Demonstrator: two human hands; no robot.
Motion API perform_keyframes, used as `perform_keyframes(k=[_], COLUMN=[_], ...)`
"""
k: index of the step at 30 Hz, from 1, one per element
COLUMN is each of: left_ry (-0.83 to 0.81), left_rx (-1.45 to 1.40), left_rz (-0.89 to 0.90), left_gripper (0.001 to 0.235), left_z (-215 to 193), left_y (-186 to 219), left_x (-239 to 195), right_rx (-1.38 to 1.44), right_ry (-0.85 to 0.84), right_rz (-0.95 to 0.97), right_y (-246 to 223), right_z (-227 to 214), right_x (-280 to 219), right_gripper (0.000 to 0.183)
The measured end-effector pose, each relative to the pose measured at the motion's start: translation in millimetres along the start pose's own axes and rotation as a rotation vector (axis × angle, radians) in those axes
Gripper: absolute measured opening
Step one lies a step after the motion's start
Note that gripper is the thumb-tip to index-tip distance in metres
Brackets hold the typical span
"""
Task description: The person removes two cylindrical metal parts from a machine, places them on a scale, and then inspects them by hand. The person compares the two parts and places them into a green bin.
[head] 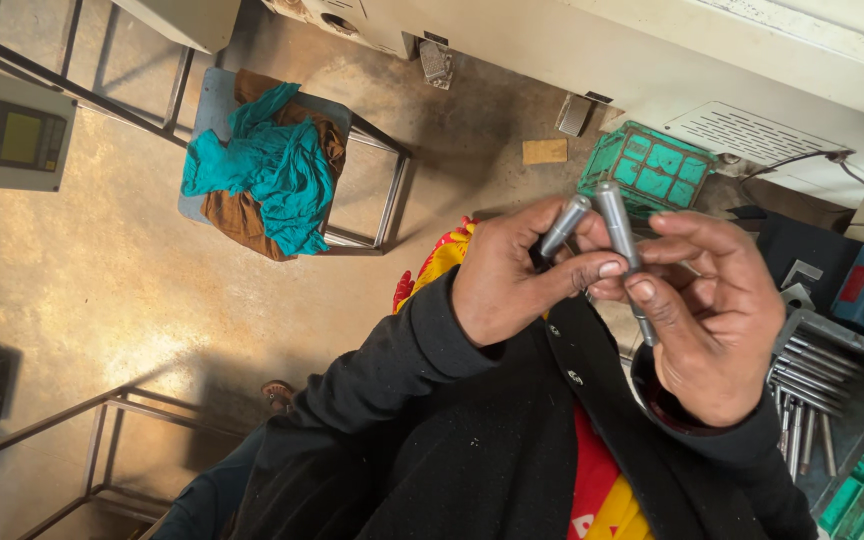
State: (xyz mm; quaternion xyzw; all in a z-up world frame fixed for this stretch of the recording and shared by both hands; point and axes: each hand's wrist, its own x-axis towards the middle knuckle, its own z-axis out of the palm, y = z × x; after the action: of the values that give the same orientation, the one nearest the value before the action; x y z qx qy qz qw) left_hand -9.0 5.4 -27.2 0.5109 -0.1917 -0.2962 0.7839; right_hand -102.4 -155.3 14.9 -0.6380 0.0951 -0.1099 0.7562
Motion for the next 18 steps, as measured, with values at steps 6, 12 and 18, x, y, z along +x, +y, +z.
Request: perform_keyframes(k=[6,12,18], left_ry=[-0.048,-0.043,-0.042], left_rx=[-0.136,-0.103,0.019], left_rz=[0.01,-0.057,0.009], left_gripper=[0.01,0.011,0.012], left_z=[3,6,12], left_y=[-4,3,10], left_x=[0,4,8], right_rx=[0.05,0.289,-0.058], right_ry=[0.042,-0.013,0.093], right_rz=[0.037,0.14,0.003], right_y=[2,3,8], right_z=[-12,-23,-19], right_x=[-6,0,-7], right_gripper=[0.03,0.03,0.027])
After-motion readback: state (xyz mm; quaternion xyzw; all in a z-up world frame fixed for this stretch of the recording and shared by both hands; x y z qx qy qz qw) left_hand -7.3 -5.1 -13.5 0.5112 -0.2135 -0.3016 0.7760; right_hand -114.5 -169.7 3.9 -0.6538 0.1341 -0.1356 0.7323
